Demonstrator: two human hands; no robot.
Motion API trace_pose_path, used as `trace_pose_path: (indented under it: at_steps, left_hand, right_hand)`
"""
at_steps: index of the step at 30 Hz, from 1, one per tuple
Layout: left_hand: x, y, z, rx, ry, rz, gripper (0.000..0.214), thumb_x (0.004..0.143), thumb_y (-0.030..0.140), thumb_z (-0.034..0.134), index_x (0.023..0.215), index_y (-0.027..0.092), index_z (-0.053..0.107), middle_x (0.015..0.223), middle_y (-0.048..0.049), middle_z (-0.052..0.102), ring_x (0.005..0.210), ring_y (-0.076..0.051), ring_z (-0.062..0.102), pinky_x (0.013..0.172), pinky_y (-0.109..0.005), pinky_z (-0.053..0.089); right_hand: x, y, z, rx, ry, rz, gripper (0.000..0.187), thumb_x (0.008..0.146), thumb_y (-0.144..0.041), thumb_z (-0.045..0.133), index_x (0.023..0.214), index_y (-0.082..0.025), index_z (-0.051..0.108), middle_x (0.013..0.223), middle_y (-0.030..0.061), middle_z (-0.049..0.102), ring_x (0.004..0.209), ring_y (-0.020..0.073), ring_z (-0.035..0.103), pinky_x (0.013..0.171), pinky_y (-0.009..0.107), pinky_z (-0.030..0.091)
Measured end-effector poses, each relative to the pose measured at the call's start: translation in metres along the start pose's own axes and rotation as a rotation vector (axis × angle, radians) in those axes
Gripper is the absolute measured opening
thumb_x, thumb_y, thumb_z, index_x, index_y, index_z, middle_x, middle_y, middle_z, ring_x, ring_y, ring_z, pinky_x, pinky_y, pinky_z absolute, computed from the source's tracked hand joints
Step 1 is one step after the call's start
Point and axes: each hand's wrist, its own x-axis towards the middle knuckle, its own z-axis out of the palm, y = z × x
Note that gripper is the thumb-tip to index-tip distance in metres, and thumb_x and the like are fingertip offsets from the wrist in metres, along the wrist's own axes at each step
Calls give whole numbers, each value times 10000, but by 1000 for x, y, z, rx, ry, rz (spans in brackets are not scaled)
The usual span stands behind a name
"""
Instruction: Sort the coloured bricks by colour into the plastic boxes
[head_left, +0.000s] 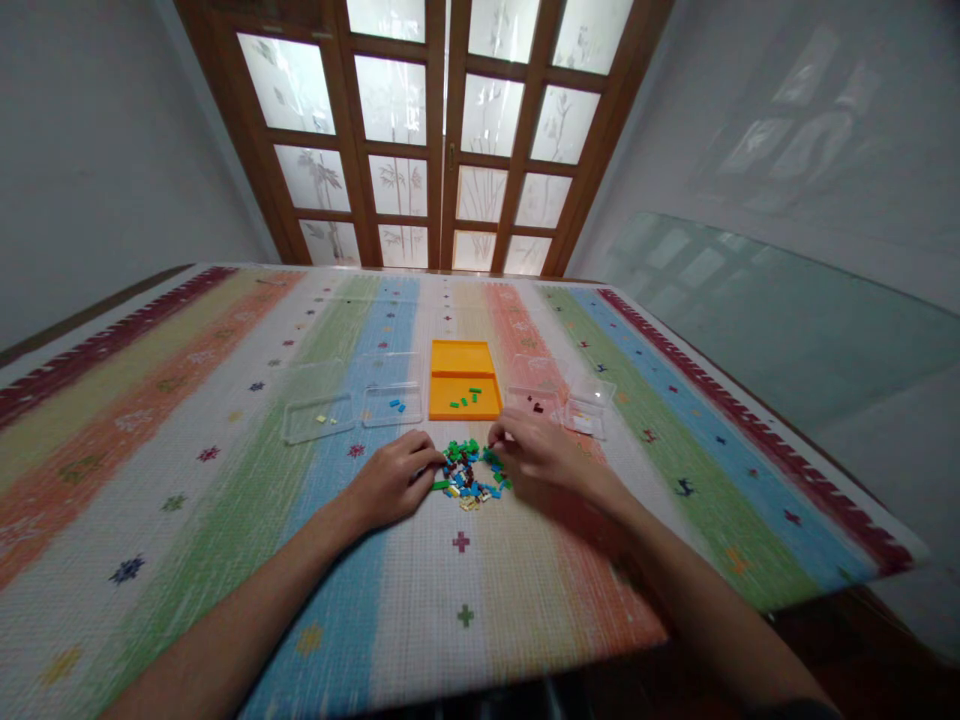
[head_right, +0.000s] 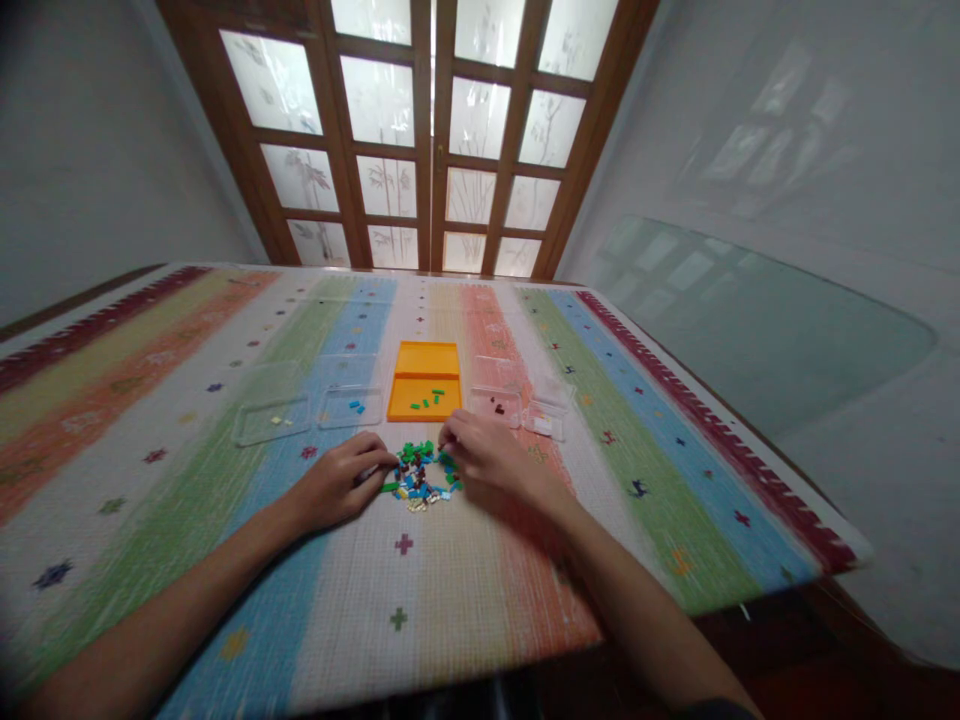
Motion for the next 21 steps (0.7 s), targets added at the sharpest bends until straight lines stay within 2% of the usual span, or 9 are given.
trace_pose_path:
  at_steps: [5, 7, 13, 21]
  left_hand:
    - [-1, -1, 0, 3, 6, 8, 224, 957, 135, 505, 1006, 163, 721, 908, -77, 649, 826, -180, 622, 740, -302, 541]
    - [-1, -1, 1, 8, 8, 11, 223, 955, 132, 506, 1007, 168, 720, 908, -74, 650, 830, -180, 625, 746, -302, 541]
    - [0, -1, 0, 12, 10, 18, 229, 946, 120, 497, 1001, 157, 717, 920, -81, 657, 841, -184, 630, 759, -305, 542]
    - [0, -2, 1, 24, 14, 32, 225, 957, 124, 493, 989, 147, 714, 904, -83, 650, 828, -183, 626, 742, -299, 534]
  right_hand:
    - [-3, 39, -26, -24, 240, 162, 89, 885, -132, 560, 884, -193, 625, 845, 50, 680, 735, 173, 576, 673, 278, 403]
    - [-4, 53, -31, -57, 289, 226, 61, 880, -161, 586, 867, -190, 637, 827, 54, 691, 710, 175, 574, 665, 283, 400]
    - [2, 69, -23, -69, 272, 321, 89, 870, -125, 603, 859, -174, 676, 809, 57, 721, 691, 174, 600, 676, 285, 417]
    - [11, 70, -11, -133, 225, 288, 145, 853, -83, 642, 898, -150, 762, 900, 100, 738, 809, 201, 640, 772, 317, 458]
